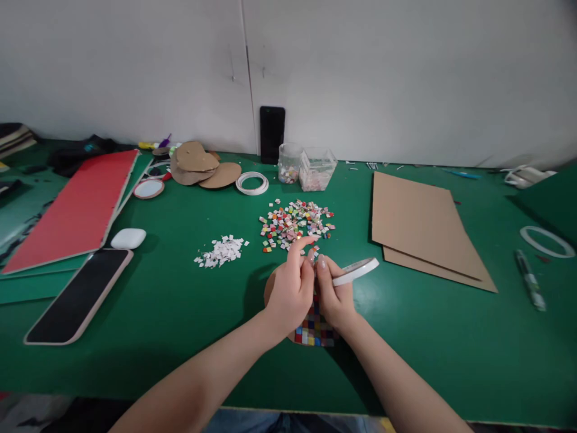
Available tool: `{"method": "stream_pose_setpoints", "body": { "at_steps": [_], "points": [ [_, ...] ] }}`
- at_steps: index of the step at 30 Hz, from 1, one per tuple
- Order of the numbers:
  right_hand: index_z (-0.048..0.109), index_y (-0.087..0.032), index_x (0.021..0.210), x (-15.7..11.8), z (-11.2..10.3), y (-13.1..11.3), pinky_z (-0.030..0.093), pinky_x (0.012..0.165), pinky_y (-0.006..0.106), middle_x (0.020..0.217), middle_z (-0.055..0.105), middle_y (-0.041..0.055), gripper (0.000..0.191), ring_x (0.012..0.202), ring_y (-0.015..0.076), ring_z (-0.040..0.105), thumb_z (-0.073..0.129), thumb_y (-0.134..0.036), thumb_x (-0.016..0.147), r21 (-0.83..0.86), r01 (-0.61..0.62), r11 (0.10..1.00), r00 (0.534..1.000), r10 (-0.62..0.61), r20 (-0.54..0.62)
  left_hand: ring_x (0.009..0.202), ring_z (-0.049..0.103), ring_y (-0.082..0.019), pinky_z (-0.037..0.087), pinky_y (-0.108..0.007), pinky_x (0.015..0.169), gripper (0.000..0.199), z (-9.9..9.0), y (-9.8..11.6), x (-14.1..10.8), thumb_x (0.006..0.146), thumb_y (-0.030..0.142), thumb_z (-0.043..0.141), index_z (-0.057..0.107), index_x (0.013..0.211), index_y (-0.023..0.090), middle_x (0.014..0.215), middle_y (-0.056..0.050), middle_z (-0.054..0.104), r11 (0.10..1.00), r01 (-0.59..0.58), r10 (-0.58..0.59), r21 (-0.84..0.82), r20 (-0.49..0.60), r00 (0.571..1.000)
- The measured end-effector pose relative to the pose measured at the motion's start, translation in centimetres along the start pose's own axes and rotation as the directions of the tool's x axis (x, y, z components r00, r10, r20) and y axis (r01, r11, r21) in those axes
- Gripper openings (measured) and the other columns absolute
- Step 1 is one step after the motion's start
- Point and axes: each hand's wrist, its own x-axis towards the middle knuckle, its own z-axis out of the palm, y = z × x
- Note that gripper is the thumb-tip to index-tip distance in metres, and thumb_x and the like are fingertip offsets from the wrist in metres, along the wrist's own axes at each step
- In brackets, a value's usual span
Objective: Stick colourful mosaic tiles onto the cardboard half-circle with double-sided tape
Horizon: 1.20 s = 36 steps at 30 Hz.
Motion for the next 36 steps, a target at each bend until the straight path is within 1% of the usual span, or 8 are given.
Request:
{"method": "stream_pose_setpoints", "body": {
  "at_steps": [3,8,10,14,18,26,32,36],
  "points": [
    [0.043,-0.020,0.066,0.1,0.2,-0.1,0.029,0.048,0.025,0.055,0.040,-0.0043,0.032,0.049,0.0105,0.037,0.035,-0.033,0.095,0.020,-0.023,1.000,0.999,0.024,-0.042,0.052,0.052,-0.014,0.043,-0.025,0.049,0.035,0.2,0.1,-0.2,0.094,0.030,0.028,0.037,0.128,0.025,0.062,0.001,0.055,0.999,0.040,-0.041,-0.034,-0.013,0.999],
    [0.046,-0.020,0.071,0.1,0.3,0.2,0.032,0.051,0.025,0.061,0.043,-0.0025,0.030,0.054,0.0119,0.041,0.035,-0.036,0.094,-0.009,-0.051,0.999,0.996,0.050,-0.071,0.087,0.060,-0.018,0.050,-0.032,0.075,0.032,0.8,0.6,-0.2,0.094,0.025,0.031,0.038,0.125,0.022,0.093,-0.005,0.062,0.991,0.039,-0.039,-0.125,0.002,0.999],
    [0.046,-0.020,0.071,0.1,0.3,0.3,0.032,0.051,0.026,0.061,0.043,-0.0023,0.030,0.054,0.0122,0.041,0.034,-0.035,0.094,-0.024,-0.050,0.998,0.997,0.049,-0.054,0.090,0.060,-0.018,0.049,-0.034,0.078,0.031,0.8,0.6,-0.2,0.093,0.022,0.032,0.039,0.123,0.022,0.096,-0.005,0.062,0.989,0.051,-0.051,-0.138,0.007,0.999],
    [0.048,-0.020,0.074,0.2,0.0,0.4,0.033,0.051,0.026,0.062,0.045,-0.0022,0.027,0.053,0.0120,0.041,0.034,-0.032,0.094,-0.055,-0.011,0.998,1.000,0.012,0.015,0.086,0.060,-0.018,0.049,-0.033,0.076,0.032,0.7,0.5,-0.1,0.091,0.018,0.033,0.039,0.123,0.023,0.095,-0.005,0.063,0.985,0.060,-0.057,-0.159,0.022,0.998],
    [0.045,-0.020,0.074,0.2,-0.3,0.3,0.031,0.050,0.026,0.061,0.042,-0.0032,0.025,0.052,0.0112,0.039,0.033,-0.027,0.095,-0.076,0.041,0.996,0.997,-0.036,0.064,0.074,0.059,-0.016,0.049,-0.032,0.072,0.038,0.4,0.5,0.0,0.092,0.018,0.032,0.035,0.129,0.025,0.083,-0.002,0.062,0.982,0.041,-0.031,-0.185,0.055,0.998],
    [0.037,-0.021,0.068,0.2,-0.8,0.6,0.026,0.048,0.026,0.056,0.036,-0.0053,0.026,0.047,0.0099,0.034,0.035,-0.023,0.094,-0.172,0.090,0.981,0.990,-0.069,0.124,0.061,0.055,-0.015,0.048,-0.029,0.059,0.040,-0.3,0.4,0.3,0.091,0.019,0.032,0.038,0.129,0.027,0.070,0.000,0.057,0.997,0.036,-0.031,-0.063,0.086,0.996],
    [0.042,-0.020,0.069,0.3,0.1,-0.1,0.027,0.047,0.024,0.058,0.036,-0.0048,0.027,0.049,0.0097,0.032,0.035,-0.029,0.094,0.010,-0.026,1.000,0.999,0.026,0.039,0.051,0.050,-0.012,0.040,-0.023,0.048,0.038,-0.9,0.3,0.7,0.092,0.022,0.033,0.036,0.130,0.026,0.060,0.003,0.054,1.000,0.025,-0.023,-0.014,0.106,0.994],
    [0.043,-0.020,0.069,0.6,0.3,-0.7,0.027,0.046,0.024,0.056,0.034,-0.0053,0.031,0.048,0.0098,0.030,0.034,-0.033,0.095,0.137,-0.098,0.986,0.995,0.093,0.043,0.057,0.056,-0.013,0.043,-0.024,0.053,0.034,-0.6,0.1,0.5,0.093,0.025,0.032,0.038,0.127,0.025,0.065,0.002,0.058,1.000,0.018,-0.018,-0.010,0.026,1.000]
  ]
}}
